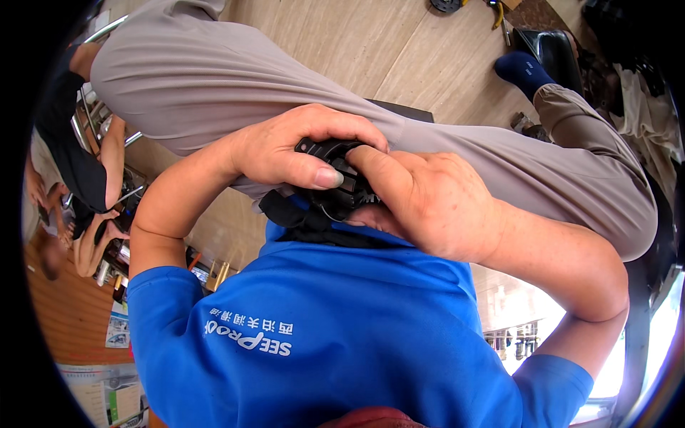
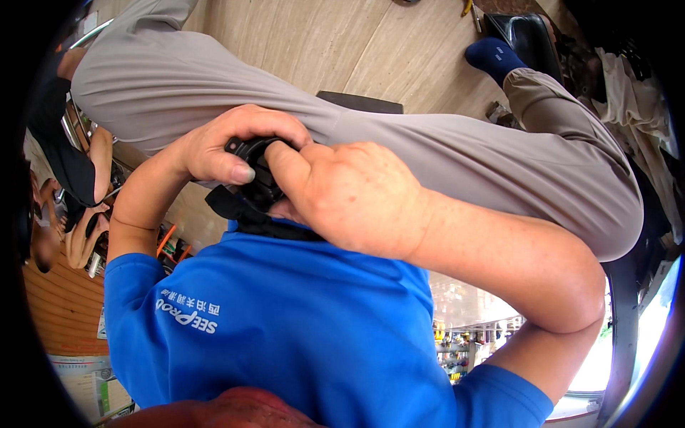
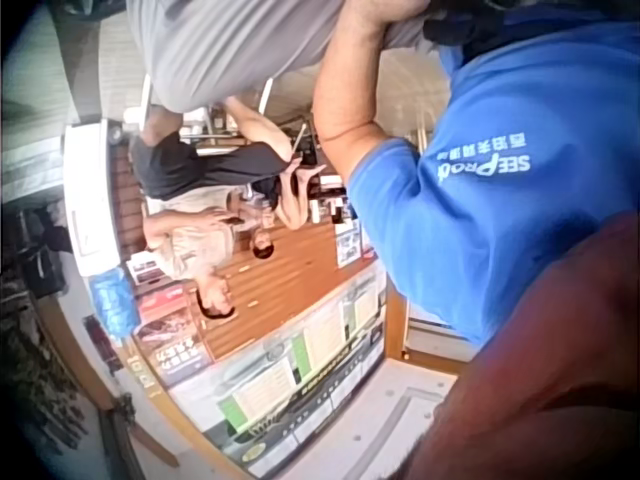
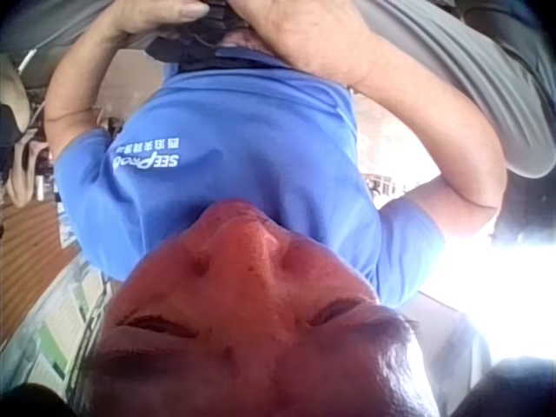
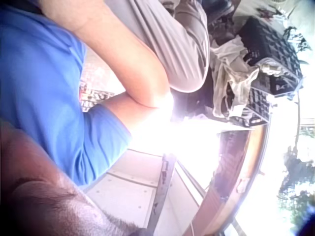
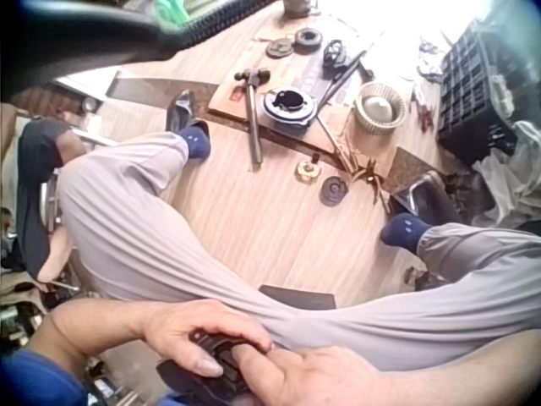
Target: The person disassembles a small electric motor assembly. They remove various components, including the armature and brushes, from the motor housing using their hands.
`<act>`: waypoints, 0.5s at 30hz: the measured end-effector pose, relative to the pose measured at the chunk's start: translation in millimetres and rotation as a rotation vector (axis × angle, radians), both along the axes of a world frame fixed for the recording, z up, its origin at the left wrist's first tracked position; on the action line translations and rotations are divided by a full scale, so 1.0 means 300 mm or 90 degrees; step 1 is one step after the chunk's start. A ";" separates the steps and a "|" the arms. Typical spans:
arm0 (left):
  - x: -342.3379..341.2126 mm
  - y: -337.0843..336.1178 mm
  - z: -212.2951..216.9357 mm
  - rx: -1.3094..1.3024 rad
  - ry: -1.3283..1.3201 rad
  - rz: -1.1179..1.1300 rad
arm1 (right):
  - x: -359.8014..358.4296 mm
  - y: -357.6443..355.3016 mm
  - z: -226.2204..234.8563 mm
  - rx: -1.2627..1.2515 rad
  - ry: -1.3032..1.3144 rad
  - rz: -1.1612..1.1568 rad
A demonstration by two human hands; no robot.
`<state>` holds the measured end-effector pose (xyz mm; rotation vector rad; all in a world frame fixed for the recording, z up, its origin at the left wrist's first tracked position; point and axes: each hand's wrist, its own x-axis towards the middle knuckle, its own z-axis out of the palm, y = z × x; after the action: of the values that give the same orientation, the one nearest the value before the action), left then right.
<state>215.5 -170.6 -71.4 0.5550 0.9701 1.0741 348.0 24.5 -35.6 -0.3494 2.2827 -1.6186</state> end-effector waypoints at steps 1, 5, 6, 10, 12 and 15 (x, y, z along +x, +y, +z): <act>0.001 -0.001 0.000 0.000 -0.001 0.001 | -0.001 0.000 0.003 0.006 -0.001 0.002; 0.009 -0.001 -0.005 -0.019 0.011 0.010 | -0.010 0.000 0.015 0.038 -0.013 0.027; 0.012 -0.001 -0.008 -0.036 0.024 0.015 | -0.015 -0.001 0.016 0.038 -0.014 0.027; 0.005 0.003 0.007 -0.007 0.007 0.002 | -0.013 -0.005 0.024 0.057 -0.043 0.046; -0.004 0.007 0.012 -0.023 -0.012 0.008 | -0.019 -0.005 0.023 0.058 -0.059 0.043; -0.003 0.007 0.012 -0.009 -0.011 0.035 | -0.028 0.001 0.024 0.004 -0.107 -0.006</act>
<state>214.6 -168.4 -67.8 0.5092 0.9820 1.1177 339.7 24.7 -28.5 -0.1930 2.1661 -1.5819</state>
